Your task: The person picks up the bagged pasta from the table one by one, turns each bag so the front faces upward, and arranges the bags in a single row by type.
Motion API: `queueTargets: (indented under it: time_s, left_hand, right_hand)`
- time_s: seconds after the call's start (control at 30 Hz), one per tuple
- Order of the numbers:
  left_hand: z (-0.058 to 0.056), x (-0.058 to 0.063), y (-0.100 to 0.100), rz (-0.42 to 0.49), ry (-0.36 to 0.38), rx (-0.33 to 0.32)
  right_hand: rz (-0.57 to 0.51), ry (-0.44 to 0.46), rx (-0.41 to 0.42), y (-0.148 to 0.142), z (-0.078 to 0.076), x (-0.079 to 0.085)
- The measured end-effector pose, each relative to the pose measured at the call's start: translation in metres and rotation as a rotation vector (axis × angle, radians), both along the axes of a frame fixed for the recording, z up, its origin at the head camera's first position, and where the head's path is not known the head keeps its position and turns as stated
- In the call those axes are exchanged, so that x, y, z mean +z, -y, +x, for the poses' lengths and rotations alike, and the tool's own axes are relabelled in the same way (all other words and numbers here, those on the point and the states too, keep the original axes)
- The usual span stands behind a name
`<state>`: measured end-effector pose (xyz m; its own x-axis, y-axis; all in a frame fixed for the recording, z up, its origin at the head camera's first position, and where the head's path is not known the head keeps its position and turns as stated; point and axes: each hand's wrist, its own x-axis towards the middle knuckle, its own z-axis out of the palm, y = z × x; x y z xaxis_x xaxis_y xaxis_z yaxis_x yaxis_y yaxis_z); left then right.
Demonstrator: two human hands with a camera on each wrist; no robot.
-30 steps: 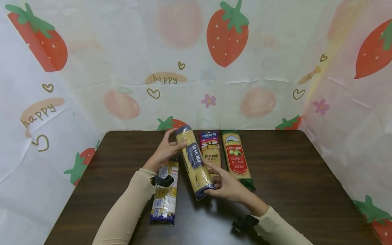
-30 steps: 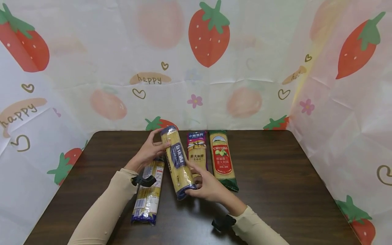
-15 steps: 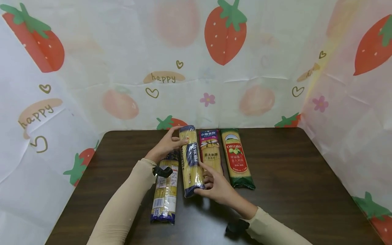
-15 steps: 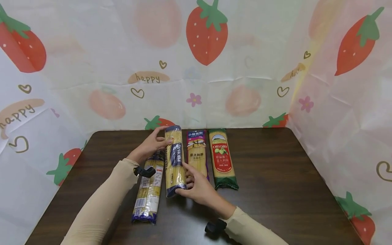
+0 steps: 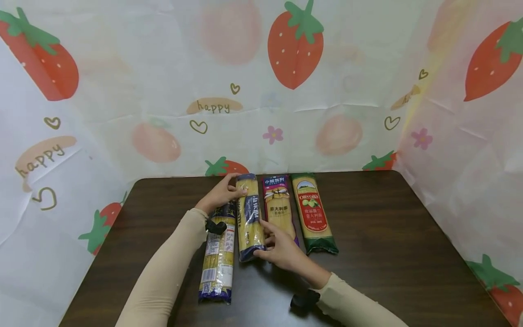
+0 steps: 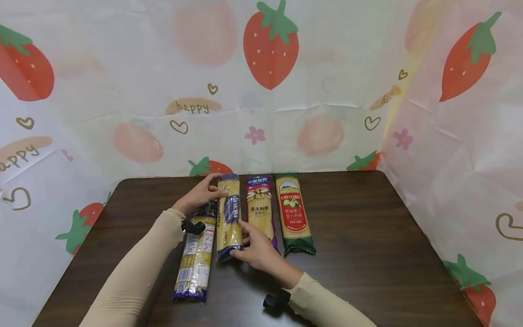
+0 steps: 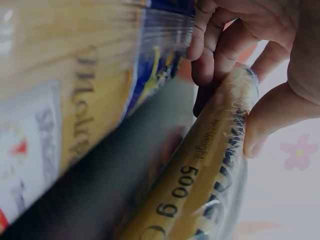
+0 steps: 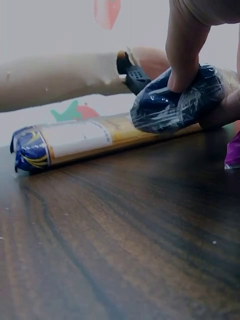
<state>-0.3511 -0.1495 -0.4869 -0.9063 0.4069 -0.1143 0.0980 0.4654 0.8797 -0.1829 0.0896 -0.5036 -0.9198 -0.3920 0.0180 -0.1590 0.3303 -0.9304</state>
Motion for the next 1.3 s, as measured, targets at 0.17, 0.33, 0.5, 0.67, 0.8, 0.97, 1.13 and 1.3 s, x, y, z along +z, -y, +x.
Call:
queueTargets:
  time_s: [0.17, 0.33, 0.5, 0.67, 0.8, 0.97, 1.13, 1.3]
  left_hand:
    - [-0.004, -0.004, 0.001, -0.016, 0.021, -0.004]
    - [-0.011, -0.007, 0.0, -0.038, 0.045, -0.008]
    - [-0.014, -0.01, -0.001, -0.071, 0.05, -0.006]
    - [-0.015, -0.011, -0.003, -0.065, 0.061, -0.006]
    - [-0.015, -0.011, -0.002, -0.058, 0.066, -0.012]
    - [-0.013, -0.01, -0.002, -0.036, 0.083, -0.017]
    - [-0.015, -0.012, -0.004, -0.061, 0.076, -0.013]
    - [-0.012, -0.013, -0.003, -0.08, 0.068, 0.008]
  right_hand:
    - [0.076, 0.014, -0.018, 0.004, -0.003, -0.003]
    - [0.106, 0.011, -0.024, 0.008, -0.006, -0.002]
    - [0.107, 0.015, -0.029, 0.009, -0.006, -0.004]
    - [0.114, 0.013, -0.021, 0.009, -0.006, -0.005]
    - [0.113, 0.025, -0.009, 0.009, -0.006, -0.007]
    - [0.116, 0.022, -0.005, 0.008, -0.005, -0.006]
    - [0.137, 0.023, 0.003, 0.009, -0.005, -0.005]
    - [0.139, 0.027, 0.008, 0.011, -0.004, -0.005]
